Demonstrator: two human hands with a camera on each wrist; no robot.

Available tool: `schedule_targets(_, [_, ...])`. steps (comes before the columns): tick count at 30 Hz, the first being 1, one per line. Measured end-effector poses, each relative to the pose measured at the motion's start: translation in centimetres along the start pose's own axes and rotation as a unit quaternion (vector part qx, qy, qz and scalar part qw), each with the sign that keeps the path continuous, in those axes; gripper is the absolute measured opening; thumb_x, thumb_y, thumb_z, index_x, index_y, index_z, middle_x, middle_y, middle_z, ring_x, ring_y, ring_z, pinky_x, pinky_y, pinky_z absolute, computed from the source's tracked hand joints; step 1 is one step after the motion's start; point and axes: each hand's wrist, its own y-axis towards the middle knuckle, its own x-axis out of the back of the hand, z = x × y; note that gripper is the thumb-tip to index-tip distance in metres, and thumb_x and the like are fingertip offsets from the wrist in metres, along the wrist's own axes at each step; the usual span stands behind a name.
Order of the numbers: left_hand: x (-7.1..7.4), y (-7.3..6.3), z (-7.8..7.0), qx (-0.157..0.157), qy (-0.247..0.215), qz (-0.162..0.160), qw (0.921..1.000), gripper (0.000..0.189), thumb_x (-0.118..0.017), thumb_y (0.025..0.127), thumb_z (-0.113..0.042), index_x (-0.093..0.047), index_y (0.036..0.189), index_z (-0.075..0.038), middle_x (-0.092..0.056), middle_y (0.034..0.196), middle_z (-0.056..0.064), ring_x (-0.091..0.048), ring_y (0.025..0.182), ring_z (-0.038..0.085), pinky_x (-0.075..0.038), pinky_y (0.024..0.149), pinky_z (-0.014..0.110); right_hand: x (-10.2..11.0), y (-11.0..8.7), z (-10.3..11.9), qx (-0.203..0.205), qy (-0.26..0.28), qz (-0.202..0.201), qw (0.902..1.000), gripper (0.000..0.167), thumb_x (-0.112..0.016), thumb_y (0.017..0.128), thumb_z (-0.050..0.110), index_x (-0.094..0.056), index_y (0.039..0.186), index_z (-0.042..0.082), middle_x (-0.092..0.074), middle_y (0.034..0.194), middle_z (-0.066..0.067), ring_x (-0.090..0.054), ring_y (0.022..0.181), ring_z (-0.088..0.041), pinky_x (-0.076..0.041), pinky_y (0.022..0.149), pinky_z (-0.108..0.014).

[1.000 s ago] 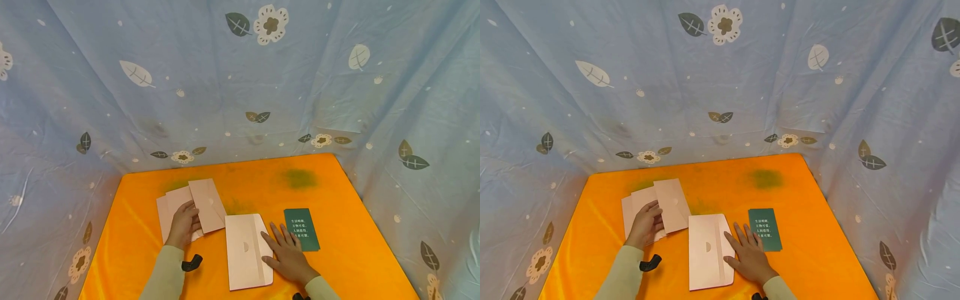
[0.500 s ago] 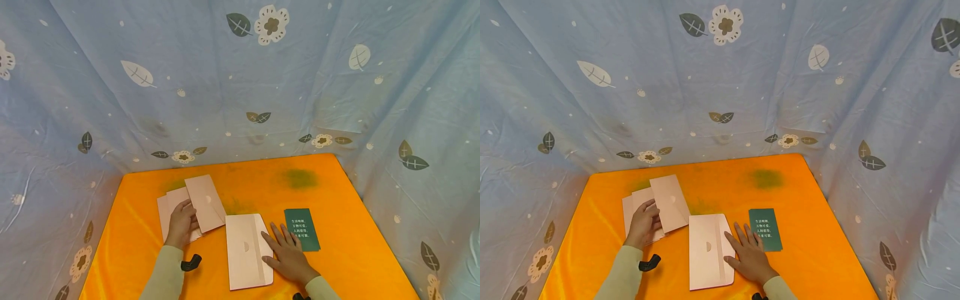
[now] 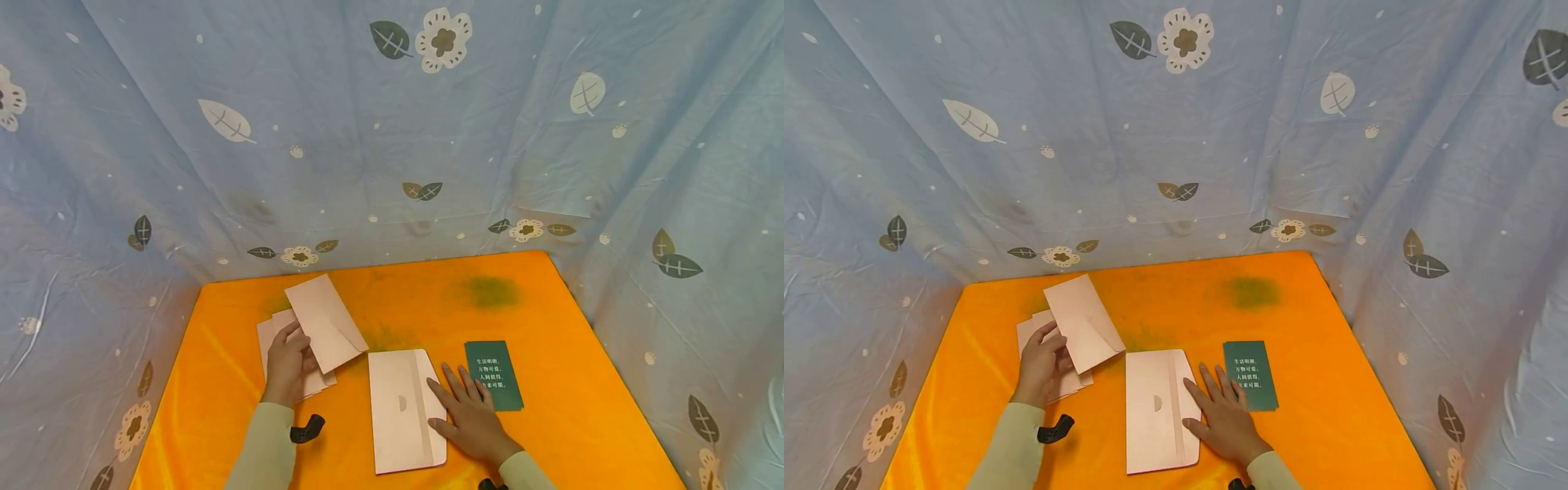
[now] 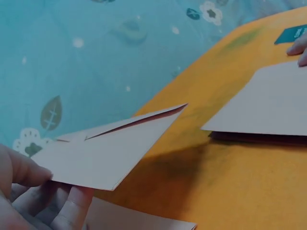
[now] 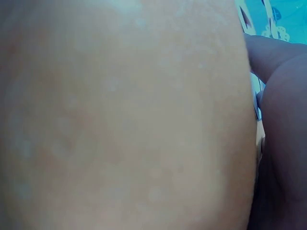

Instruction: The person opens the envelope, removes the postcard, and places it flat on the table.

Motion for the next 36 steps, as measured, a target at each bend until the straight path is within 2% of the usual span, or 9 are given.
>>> schedule_targets(4, [-0.4,-0.3,0.2,-0.002,-0.002,0.007,1.0000,0.054,-0.058,0.109,-0.009,-0.046,0.161,-0.012,-0.069,0.123,0.017,-0.072,0.091,0.025,-0.064,0.076,0.038,0.1,0.0,0.0,-0.004,0.004,0.008,0.9999,0.071,-0.056,0.109,0.059,-0.043,0.170,0.026,-0.015,0.181,-0.011,-0.008,0.163,-0.045,-0.011,0.117,-0.076])
schedule_targets(11, [-1.2,-1.3,0.6,-0.002,-0.001,0.033,0.9995,0.055,-0.060,0.109,-0.008,-0.045,0.162,-0.010,-0.066,0.127,0.020,-0.072,0.088,0.024,-0.064,0.077,0.041,-0.2,-0.1,-0.1,0.009,0.005,-0.017,0.9998,0.071,-0.060,0.108,0.057,-0.043,0.169,0.026,-0.019,0.180,-0.012,-0.012,0.162,-0.045,-0.014,0.116,-0.077])
schedule_targets(17, [-1.9,-2.1,1.0,0.010,-0.005,0.044,0.9990,0.055,-0.061,0.108,-0.008,-0.046,0.160,-0.011,-0.071,0.115,0.020,-0.073,0.074,0.025,-0.064,0.073,0.045,-0.1,-0.1,-0.2,0.003,0.015,-0.003,0.9999,0.072,-0.060,0.108,0.058,-0.041,0.171,0.028,-0.015,0.181,-0.009,-0.008,0.163,-0.043,-0.011,0.117,-0.076])
schedule_targets(20, [-2.3,-2.6,1.3,0.010,0.005,0.047,0.9988,0.054,-0.061,0.107,-0.009,-0.047,0.159,-0.010,-0.072,0.113,0.020,-0.073,0.073,0.026,-0.064,0.069,0.045,0.0,-0.1,-0.2,0.000,0.013,0.004,0.9999,0.072,-0.058,0.108,0.059,-0.041,0.171,0.029,-0.014,0.181,-0.009,-0.008,0.163,-0.044,-0.011,0.117,-0.076])
schedule_targets(24, [-2.9,-3.1,2.0,0.001,0.022,0.060,0.9979,0.054,-0.062,0.106,-0.007,-0.048,0.158,-0.006,-0.071,0.113,0.018,-0.072,0.080,0.027,-0.064,0.069,0.041,0.1,-0.1,-0.3,-0.006,0.008,0.017,0.9998,0.074,-0.057,0.108,0.061,-0.038,0.172,0.029,-0.011,0.182,-0.008,-0.005,0.164,-0.043,-0.009,0.118,-0.075])
schedule_targets(29, [-3.7,-3.7,3.0,-0.006,0.044,0.092,0.9948,0.054,-0.062,0.104,-0.003,-0.049,0.157,-0.001,-0.071,0.109,0.018,-0.070,0.084,0.027,-0.064,0.071,0.040,0.1,-0.1,-0.3,-0.009,0.009,0.020,0.9997,0.074,-0.056,0.108,0.061,-0.038,0.172,0.029,-0.011,0.182,-0.008,-0.003,0.164,-0.042,-0.008,0.118,-0.075])
schedule_targets(36, [-4.4,-4.7,4.1,0.013,0.042,0.126,0.9910,0.051,-0.062,0.105,-0.002,-0.049,0.155,0.000,-0.074,0.114,0.020,-0.071,0.086,0.028,-0.064,0.071,0.043,0.1,-0.1,-0.3,-0.007,0.010,0.019,0.9997,0.074,-0.056,0.109,0.061,-0.038,0.172,0.029,-0.010,0.182,-0.008,-0.003,0.164,-0.043,-0.008,0.118,-0.076])
